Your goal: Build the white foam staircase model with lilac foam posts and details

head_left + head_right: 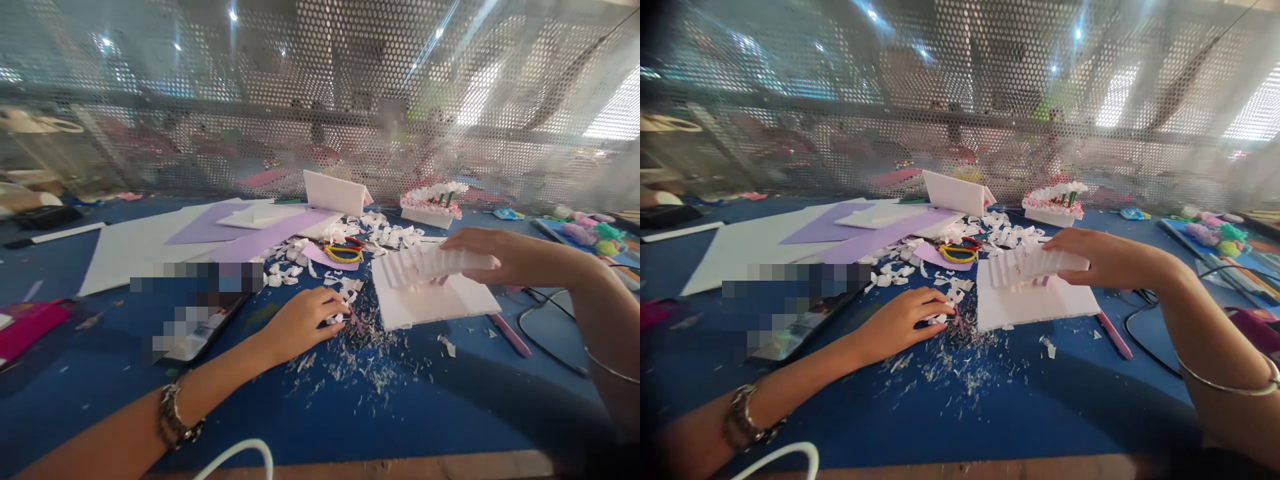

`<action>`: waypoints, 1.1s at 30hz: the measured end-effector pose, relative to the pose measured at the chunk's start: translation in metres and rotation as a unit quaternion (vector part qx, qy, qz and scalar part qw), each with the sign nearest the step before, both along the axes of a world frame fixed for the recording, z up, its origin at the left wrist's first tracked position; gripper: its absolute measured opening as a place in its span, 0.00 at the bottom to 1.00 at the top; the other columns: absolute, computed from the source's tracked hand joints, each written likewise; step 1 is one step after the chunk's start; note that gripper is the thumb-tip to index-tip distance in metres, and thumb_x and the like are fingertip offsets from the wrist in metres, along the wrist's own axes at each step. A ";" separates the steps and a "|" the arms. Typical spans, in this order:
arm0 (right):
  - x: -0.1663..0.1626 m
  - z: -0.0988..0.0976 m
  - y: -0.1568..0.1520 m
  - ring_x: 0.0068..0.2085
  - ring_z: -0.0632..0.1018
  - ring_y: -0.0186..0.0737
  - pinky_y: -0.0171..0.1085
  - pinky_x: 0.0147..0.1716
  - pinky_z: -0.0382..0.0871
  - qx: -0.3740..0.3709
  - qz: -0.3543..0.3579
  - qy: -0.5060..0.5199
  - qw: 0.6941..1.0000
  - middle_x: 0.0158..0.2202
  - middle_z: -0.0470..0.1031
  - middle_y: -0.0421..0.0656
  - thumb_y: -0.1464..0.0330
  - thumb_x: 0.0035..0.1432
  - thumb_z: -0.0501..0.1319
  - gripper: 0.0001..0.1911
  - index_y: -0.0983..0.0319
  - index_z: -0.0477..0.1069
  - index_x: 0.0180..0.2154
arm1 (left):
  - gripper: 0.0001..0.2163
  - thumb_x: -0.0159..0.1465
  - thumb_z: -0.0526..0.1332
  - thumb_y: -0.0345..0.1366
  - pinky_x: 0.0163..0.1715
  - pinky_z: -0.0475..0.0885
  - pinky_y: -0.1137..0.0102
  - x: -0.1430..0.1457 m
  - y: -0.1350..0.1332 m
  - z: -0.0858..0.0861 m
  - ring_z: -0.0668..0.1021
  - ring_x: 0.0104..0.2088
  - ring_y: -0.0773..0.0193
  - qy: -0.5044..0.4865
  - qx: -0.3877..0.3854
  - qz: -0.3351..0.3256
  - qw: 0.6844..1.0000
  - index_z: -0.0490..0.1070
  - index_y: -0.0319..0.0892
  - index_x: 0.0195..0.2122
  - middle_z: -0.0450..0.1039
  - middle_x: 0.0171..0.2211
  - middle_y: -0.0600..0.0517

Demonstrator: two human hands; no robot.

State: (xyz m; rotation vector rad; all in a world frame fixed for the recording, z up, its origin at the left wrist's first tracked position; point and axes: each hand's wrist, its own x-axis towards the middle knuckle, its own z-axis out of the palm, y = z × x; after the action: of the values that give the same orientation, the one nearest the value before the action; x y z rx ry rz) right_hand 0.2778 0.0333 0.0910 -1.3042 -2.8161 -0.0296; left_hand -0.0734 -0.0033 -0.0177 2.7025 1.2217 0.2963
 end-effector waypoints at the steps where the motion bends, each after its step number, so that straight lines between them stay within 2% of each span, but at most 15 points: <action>1: -0.003 -0.001 0.001 0.56 0.68 0.45 0.46 0.56 0.62 -0.007 -0.001 0.000 1.000 0.57 0.66 0.45 0.59 0.59 0.54 0.23 0.56 0.63 0.56 | 0.12 0.66 0.53 0.40 0.46 0.68 0.60 0.000 0.000 -0.001 0.73 0.45 0.57 -0.001 0.000 0.003 1.000 0.72 0.45 0.45 0.71 0.45 0.47; 4: -0.010 -0.007 0.007 0.56 0.68 0.44 0.44 0.57 0.60 -0.040 0.014 -0.003 0.999 0.58 0.65 0.45 0.60 0.59 0.52 0.24 0.58 0.62 0.57 | 0.14 0.67 0.52 0.41 0.45 0.68 0.62 0.001 0.001 -0.005 0.72 0.45 0.57 -0.015 0.006 0.003 1.000 0.69 0.45 0.51 0.70 0.45 0.46; 7: -0.015 -0.015 0.013 0.57 0.67 0.48 0.47 0.58 0.58 -0.084 0.021 -0.018 0.996 0.59 0.63 0.48 0.56 0.59 0.52 0.28 0.61 0.61 0.58 | 0.17 0.68 0.50 0.39 0.43 0.68 0.65 0.002 0.000 -0.009 0.72 0.44 0.59 -0.027 0.010 -0.019 0.999 0.63 0.48 0.57 0.68 0.45 0.46; 9: -0.017 -0.018 0.016 0.58 0.65 0.50 0.48 0.59 0.57 -0.089 0.017 -0.029 0.995 0.60 0.61 0.50 0.55 0.58 0.52 0.30 0.63 0.60 0.59 | 0.15 0.68 0.49 0.37 0.42 0.67 0.65 0.003 -0.001 -0.010 0.71 0.43 0.60 -0.024 0.011 -0.034 0.999 0.66 0.51 0.55 0.67 0.44 0.47; 12: -0.018 -0.022 0.018 0.58 0.65 0.50 0.48 0.59 0.56 -0.094 0.018 -0.036 0.995 0.60 0.61 0.52 0.57 0.58 0.52 0.30 0.65 0.60 0.59 | 0.13 0.68 0.50 0.37 0.42 0.66 0.65 0.004 -0.003 -0.008 0.71 0.42 0.59 -0.023 0.005 -0.036 0.999 0.71 0.48 0.49 0.66 0.44 0.47; 21: -0.024 -0.026 0.019 0.57 0.66 0.49 0.47 0.58 0.58 -0.112 0.029 -0.037 0.993 0.58 0.63 0.52 0.61 0.58 0.52 0.28 0.66 0.60 0.58 | 0.08 0.66 0.53 0.36 0.42 0.65 0.69 0.004 0.002 -0.006 0.71 0.41 0.62 -0.062 -0.029 -0.021 0.997 0.72 0.43 0.36 0.69 0.39 0.50; 27: -0.024 -0.025 0.016 0.57 0.67 0.47 0.46 0.58 0.58 -0.093 0.043 -0.027 0.994 0.58 0.63 0.52 0.59 0.60 0.51 0.28 0.65 0.61 0.58 | 0.09 0.67 0.52 0.36 0.39 0.66 0.69 -0.002 0.004 -0.006 0.73 0.39 0.63 -0.076 0.019 0.005 0.997 0.71 0.42 0.37 0.70 0.39 0.50; 33: -0.024 -0.023 0.017 0.57 0.67 0.48 0.45 0.57 0.59 -0.111 0.048 -0.035 0.992 0.58 0.63 0.53 0.59 0.59 0.52 0.27 0.66 0.61 0.57 | 0.12 0.67 0.49 0.36 0.36 0.67 0.68 -0.017 0.013 0.001 0.74 0.36 0.63 -0.048 0.136 0.033 0.989 0.72 0.40 0.36 0.71 0.36 0.49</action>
State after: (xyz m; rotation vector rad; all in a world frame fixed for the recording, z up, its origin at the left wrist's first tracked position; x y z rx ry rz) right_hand 0.2538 0.0505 0.0676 -1.2247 -3.0113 0.2520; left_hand -0.0903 0.0102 -0.0169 2.8334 1.3300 0.6384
